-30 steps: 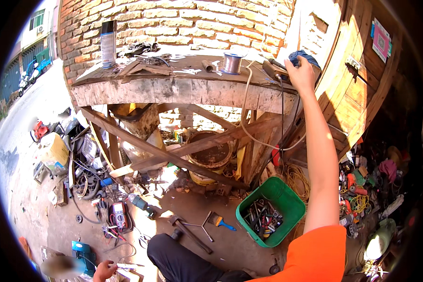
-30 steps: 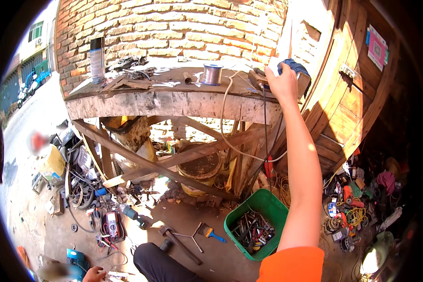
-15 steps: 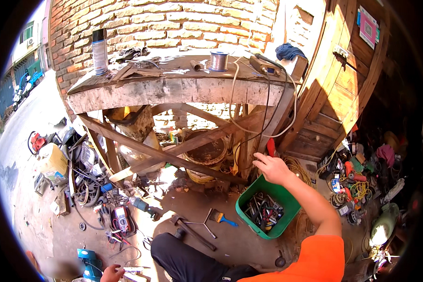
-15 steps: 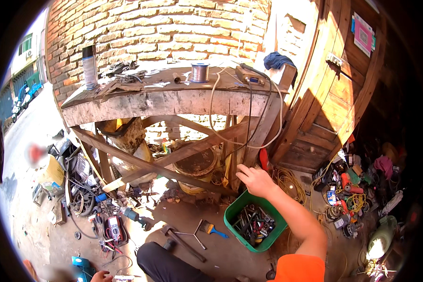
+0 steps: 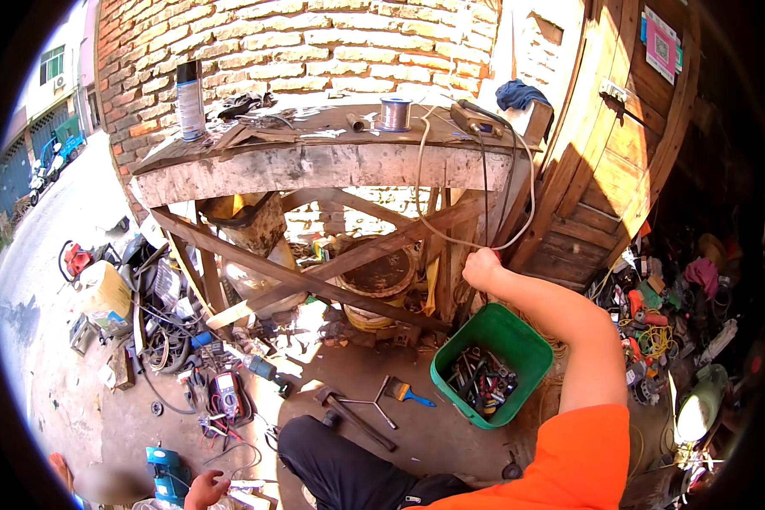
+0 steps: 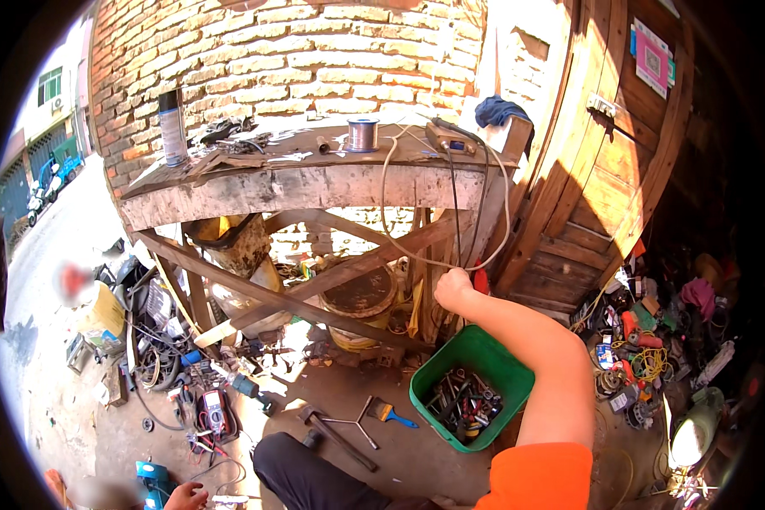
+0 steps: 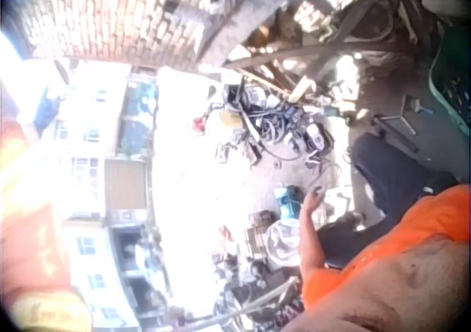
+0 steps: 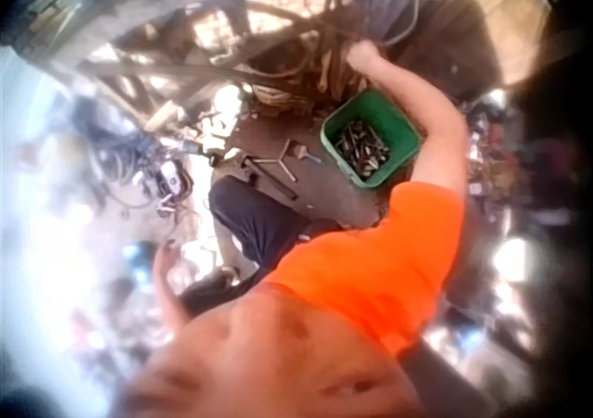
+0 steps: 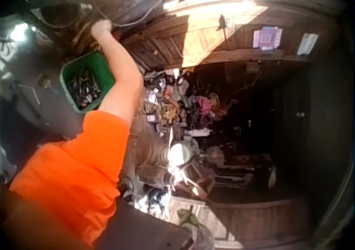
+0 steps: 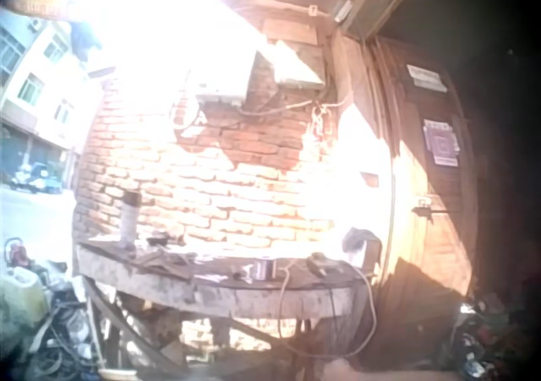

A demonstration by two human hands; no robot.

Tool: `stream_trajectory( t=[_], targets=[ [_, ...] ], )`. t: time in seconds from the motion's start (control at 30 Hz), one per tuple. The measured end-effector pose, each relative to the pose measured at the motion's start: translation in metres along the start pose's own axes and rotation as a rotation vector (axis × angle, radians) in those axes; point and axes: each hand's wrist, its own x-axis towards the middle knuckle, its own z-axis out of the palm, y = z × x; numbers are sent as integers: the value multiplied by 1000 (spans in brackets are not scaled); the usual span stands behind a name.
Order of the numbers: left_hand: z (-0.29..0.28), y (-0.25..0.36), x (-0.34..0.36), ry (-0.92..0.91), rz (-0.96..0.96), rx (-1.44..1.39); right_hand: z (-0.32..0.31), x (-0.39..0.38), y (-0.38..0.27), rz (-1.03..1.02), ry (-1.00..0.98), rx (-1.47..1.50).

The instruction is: The person sits on the floor in a cluttered workshop and uses a soldering iron to solder wires connected to a blue electric motor. They then use a cordless drill to work on a white plastic component and continue to manipulate wires and connectors by hand.

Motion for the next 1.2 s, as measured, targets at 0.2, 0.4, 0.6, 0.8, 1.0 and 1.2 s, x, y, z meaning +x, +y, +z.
stream_trajectory(
  t=[0.2,0.4,0.6,0.8,1.0,1.2],
  targets=[
    [-3,-5,-8,17,-58,9,-86,-40,39,-127,-59,689],
    [-11,17,-16,11,-76,25,-155,-47,111,-360,478,1967],
    [-8,20,-3,74,30,50,-165,7,152,318,1004,1741],
    [-4,-6,-6,28,-81,-17,-194,17,115,724,906,1108],
    [-4,7,1,-1,-106,-10,-190,14,102,731,909,966],
    [-3,0,-5,28,-101,84,-191,1,102,715,957,960]
  ],
)
